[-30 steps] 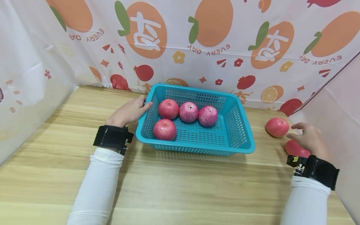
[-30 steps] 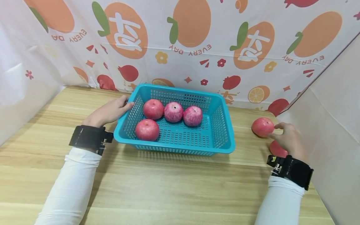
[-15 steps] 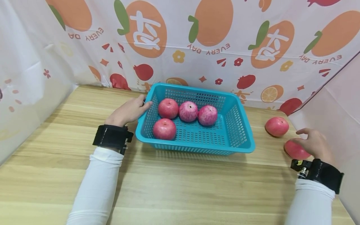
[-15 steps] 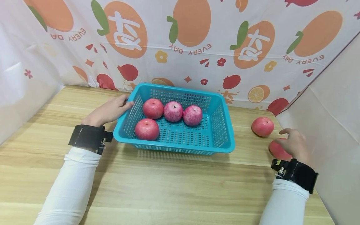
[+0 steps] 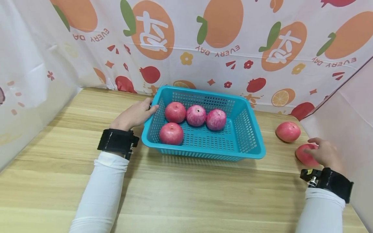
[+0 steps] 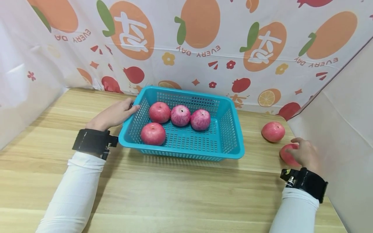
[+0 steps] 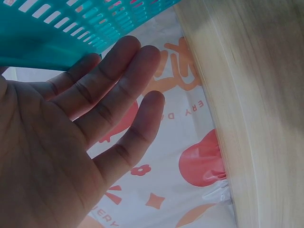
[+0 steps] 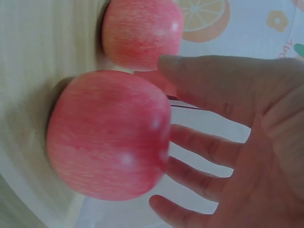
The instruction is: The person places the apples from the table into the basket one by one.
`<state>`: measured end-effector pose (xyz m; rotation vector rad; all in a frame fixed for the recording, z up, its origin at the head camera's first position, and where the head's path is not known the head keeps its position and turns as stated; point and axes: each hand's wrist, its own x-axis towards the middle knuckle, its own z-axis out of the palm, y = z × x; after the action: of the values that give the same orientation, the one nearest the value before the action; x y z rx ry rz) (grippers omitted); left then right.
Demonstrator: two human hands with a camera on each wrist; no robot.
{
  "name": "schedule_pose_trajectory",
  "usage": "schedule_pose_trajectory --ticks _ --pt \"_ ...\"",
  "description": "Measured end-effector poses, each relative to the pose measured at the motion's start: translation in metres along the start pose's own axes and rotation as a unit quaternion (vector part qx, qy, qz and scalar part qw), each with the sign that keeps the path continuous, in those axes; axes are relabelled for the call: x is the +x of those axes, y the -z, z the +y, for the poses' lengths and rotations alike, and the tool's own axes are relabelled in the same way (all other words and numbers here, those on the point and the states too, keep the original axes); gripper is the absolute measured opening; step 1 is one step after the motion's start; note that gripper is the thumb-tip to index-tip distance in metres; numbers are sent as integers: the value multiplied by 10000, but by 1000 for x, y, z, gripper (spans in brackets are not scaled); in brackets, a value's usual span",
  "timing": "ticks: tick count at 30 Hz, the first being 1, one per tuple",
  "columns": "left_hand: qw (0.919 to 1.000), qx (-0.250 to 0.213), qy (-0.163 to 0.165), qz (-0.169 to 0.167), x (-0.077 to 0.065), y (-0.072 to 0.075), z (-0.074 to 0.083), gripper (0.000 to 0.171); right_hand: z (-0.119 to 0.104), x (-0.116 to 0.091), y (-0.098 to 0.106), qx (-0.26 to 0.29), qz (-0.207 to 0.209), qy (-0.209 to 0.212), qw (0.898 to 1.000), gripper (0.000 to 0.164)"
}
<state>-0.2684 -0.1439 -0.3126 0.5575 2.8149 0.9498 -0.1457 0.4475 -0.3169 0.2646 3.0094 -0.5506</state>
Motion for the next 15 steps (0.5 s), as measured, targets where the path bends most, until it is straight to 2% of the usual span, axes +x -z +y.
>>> schedule_pose_trajectory --ticks 7,15 --pt "9999 64 -52 60 0 0 -1 44 11 6 -10 119 -148 -142 9997 58" --pt "9999 152 -45 66 0 -1 -2 45 17 12 -28 51 91 -376 9992 66"
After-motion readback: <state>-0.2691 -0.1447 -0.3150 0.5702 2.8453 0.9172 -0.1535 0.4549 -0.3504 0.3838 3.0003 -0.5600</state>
